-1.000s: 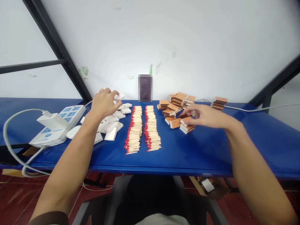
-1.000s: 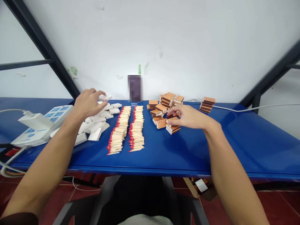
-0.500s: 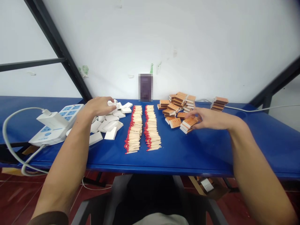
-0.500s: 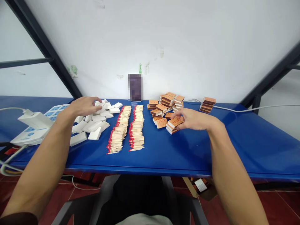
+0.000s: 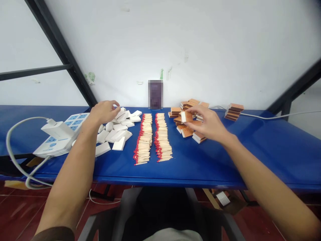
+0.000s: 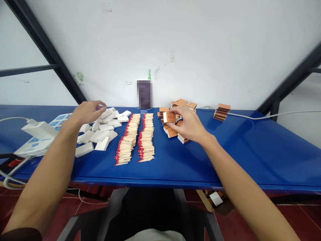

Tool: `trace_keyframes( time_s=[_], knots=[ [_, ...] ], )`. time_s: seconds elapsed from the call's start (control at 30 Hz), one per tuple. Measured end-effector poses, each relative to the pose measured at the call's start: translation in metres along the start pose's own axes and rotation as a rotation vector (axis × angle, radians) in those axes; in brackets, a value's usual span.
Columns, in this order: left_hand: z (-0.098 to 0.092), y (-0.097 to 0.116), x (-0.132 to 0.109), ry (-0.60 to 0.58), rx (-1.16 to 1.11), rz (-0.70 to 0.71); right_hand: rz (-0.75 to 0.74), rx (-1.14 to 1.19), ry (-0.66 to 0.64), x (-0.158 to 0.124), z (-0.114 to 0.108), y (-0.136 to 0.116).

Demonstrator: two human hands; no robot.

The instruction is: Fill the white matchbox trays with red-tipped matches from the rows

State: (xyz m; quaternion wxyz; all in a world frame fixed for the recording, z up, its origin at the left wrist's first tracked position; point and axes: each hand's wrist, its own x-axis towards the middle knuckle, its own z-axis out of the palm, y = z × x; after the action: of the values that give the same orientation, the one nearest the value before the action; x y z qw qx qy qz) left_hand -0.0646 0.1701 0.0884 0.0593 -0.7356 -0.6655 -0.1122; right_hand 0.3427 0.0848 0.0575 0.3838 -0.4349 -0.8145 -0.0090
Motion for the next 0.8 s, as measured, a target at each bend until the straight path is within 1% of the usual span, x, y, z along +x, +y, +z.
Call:
trace_keyframes(
  time_s=[0.03, 0.07, 0.13, 0.2, 0.3, 0.33, 0.4, 0.47, 0.53, 0.67, 0.73, 0.8],
  knots=[
    [0.001, 0.004, 0.000, 0.047, -0.013, 0.025, -0.041, 0.007, 0.092, 0.000, 0.010, -0.003],
    [0.001, 0.008, -0.001, 0.089, -0.026, 0.059, -0.077, 0.014, 0.148, 0.000, 0.019, -0.006],
    [0.004, 0.020, -0.002, 0.138, -0.087, 0.201, -0.115, 0.043, 0.189, -0.002, 0.037, -0.014],
    [0.008, 0.032, -0.005, 0.133, -0.178, 0.391, -0.107, 0.082, 0.166, -0.003, 0.051, -0.021],
    [0.012, 0.050, -0.012, 0.090, -0.359, 0.629, -0.104, 0.095, 0.132, -0.003, 0.064, -0.026],
    [0.013, 0.056, -0.014, 0.095, -0.430, 0.690, -0.112, 0.087, 0.128, -0.002, 0.067, -0.026],
    [0.015, 0.068, -0.019, 0.146, -0.542, 0.776, -0.127, 0.066, 0.121, 0.000, 0.071, -0.024],
    [0.017, 0.080, -0.024, 0.200, -0.569, 0.796, -0.143, 0.035, 0.105, 0.004, 0.073, -0.021],
    [0.021, 0.092, -0.027, 0.200, -0.557, 0.792, -0.167, -0.018, 0.065, 0.007, 0.074, -0.020],
    [0.030, 0.110, -0.028, 0.108, -0.513, 0.785, -0.224, -0.234, -0.020, 0.011, 0.073, -0.023],
    [0.035, 0.115, -0.028, 0.044, -0.499, 0.793, -0.237, -0.347, -0.027, 0.010, 0.073, -0.025],
    [0.038, 0.118, -0.029, -0.011, -0.509, 0.791, -0.245, -0.408, -0.019, 0.009, 0.074, -0.026]
  ],
)
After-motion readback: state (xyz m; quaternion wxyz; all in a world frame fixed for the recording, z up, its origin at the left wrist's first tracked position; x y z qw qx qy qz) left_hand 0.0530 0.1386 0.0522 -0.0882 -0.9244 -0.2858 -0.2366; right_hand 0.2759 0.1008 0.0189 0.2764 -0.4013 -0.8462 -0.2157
